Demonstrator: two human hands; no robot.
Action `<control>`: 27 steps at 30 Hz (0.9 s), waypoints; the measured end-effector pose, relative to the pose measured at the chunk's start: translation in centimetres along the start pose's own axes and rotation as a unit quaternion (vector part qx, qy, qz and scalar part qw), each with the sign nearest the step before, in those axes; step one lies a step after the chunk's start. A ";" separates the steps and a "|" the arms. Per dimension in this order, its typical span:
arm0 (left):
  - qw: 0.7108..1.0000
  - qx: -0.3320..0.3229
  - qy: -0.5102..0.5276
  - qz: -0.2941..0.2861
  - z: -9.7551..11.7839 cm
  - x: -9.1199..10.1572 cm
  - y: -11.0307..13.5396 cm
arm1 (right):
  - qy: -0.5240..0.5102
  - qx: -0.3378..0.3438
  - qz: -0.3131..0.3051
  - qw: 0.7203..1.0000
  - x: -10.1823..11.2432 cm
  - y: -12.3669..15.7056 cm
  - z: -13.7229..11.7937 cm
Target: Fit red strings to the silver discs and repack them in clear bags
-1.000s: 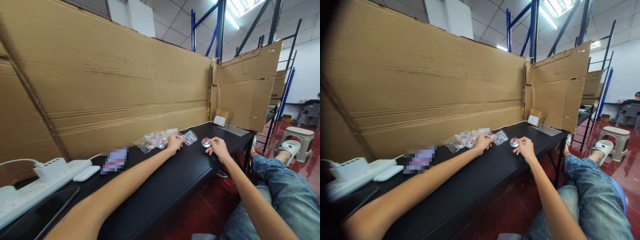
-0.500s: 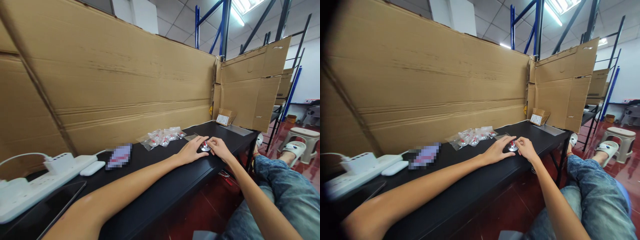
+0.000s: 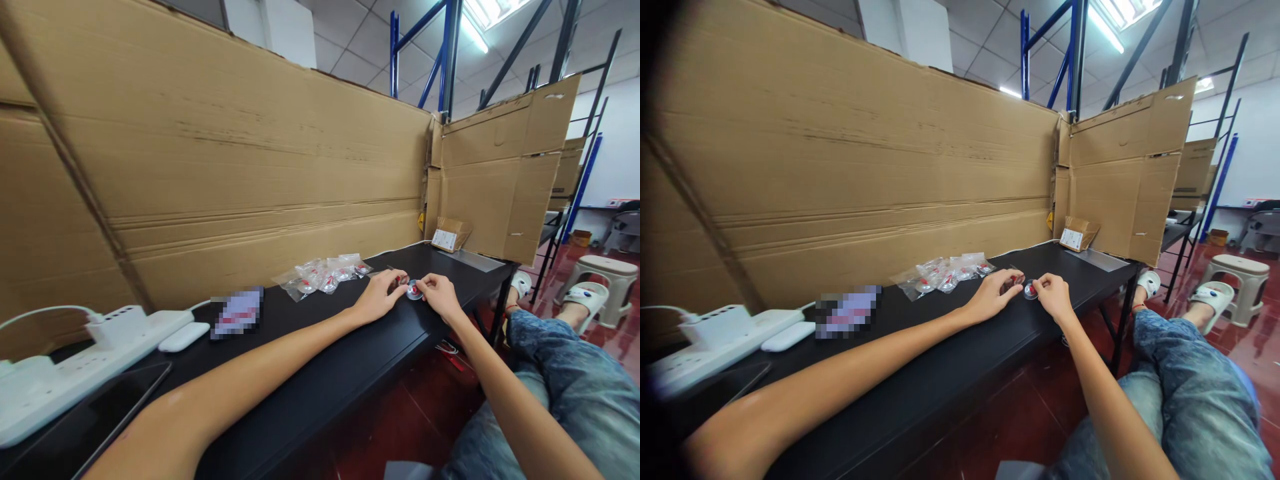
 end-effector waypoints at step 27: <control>0.931 0.200 0.304 0.013 -2.8 -2.4 0.3 | 0.213 0.299 -0.009 0.930 -0.8 3.7 -6.2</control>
Point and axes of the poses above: each hand's wrist, its own y-axis away from the middle knuckle, its own x-axis out of the back of the hand, z = x × y, the point moved 7 cm from there along -y, towards the middle knuckle, and after that the axes turned 4 degrees about y, right-handed, at the moved point
